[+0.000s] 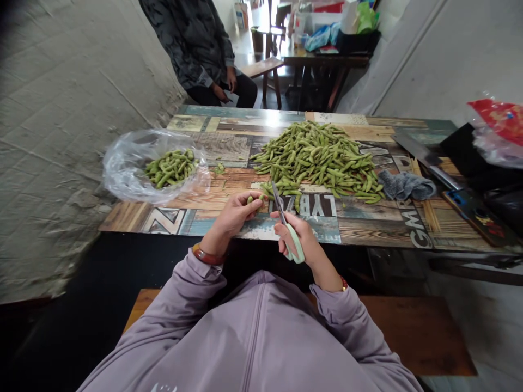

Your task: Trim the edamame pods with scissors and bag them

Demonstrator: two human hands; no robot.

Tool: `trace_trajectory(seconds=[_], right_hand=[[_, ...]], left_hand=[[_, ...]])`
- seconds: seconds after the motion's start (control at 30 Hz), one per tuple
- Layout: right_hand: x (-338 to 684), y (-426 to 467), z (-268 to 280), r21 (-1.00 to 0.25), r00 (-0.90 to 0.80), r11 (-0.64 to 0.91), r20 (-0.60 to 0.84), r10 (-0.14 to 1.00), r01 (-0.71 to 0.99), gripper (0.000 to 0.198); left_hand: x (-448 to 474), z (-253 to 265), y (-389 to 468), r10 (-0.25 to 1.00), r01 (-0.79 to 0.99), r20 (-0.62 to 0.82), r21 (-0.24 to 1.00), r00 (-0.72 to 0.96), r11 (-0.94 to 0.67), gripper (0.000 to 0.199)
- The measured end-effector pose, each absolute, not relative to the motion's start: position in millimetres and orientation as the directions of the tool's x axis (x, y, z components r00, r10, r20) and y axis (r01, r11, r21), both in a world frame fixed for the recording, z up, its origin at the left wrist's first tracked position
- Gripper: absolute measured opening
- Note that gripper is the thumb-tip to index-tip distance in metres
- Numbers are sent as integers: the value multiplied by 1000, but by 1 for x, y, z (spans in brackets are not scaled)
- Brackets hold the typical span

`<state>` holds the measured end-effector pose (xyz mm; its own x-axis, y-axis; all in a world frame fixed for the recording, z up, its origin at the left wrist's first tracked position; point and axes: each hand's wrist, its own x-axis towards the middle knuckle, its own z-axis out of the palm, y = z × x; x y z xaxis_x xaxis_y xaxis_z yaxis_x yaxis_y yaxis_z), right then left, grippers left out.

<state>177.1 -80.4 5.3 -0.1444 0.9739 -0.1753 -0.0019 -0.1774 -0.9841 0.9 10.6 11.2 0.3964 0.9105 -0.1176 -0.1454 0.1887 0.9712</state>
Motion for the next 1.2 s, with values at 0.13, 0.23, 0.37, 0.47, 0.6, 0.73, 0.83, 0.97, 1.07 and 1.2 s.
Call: trace_trajectory(seconds=[0.13,0.23,0.37,0.47,0.6,0.73,0.83,0.97,1.07,1.2], right_hand=[[174,-81,9,-976,-169,-128,-157,973,174,54],[173,-83,11,-966,-206,-55,-110,972,254,52],[173,-86,13,-976,-269,-10,-70,961,220,48],[173,-88,14,-967,-270,-10,-81,960,254,49],[170,-88,14,-947,-247,-38,-122,961,320,49],[167,-88,16,-927,-258,-2,-107,960,374,48],[165,-88,19,-918,-266,19,-95,959,396,47],[163,-88,21,-910,-272,38,-83,959,412,47],[163,-89,21,-906,-273,42,-82,958,421,45],[163,-91,20,-899,-271,47,-81,959,435,41]], left_hand=[[-2,10,10,913,-151,-92,975,396,164,34],[-4,5,11,921,-151,-71,979,382,138,33],[-5,1,11,924,-150,-62,981,376,126,34],[-5,2,10,925,-164,-64,977,375,134,34],[-6,4,6,918,-208,-70,965,390,162,36],[-7,4,2,917,-238,-72,955,393,177,41],[-7,5,0,918,-244,-80,952,388,186,42],[-8,6,-1,919,-261,-84,945,384,195,40],[-8,5,-1,923,-268,-85,943,375,196,39],[-8,4,-1,921,-242,-84,952,380,187,38]])
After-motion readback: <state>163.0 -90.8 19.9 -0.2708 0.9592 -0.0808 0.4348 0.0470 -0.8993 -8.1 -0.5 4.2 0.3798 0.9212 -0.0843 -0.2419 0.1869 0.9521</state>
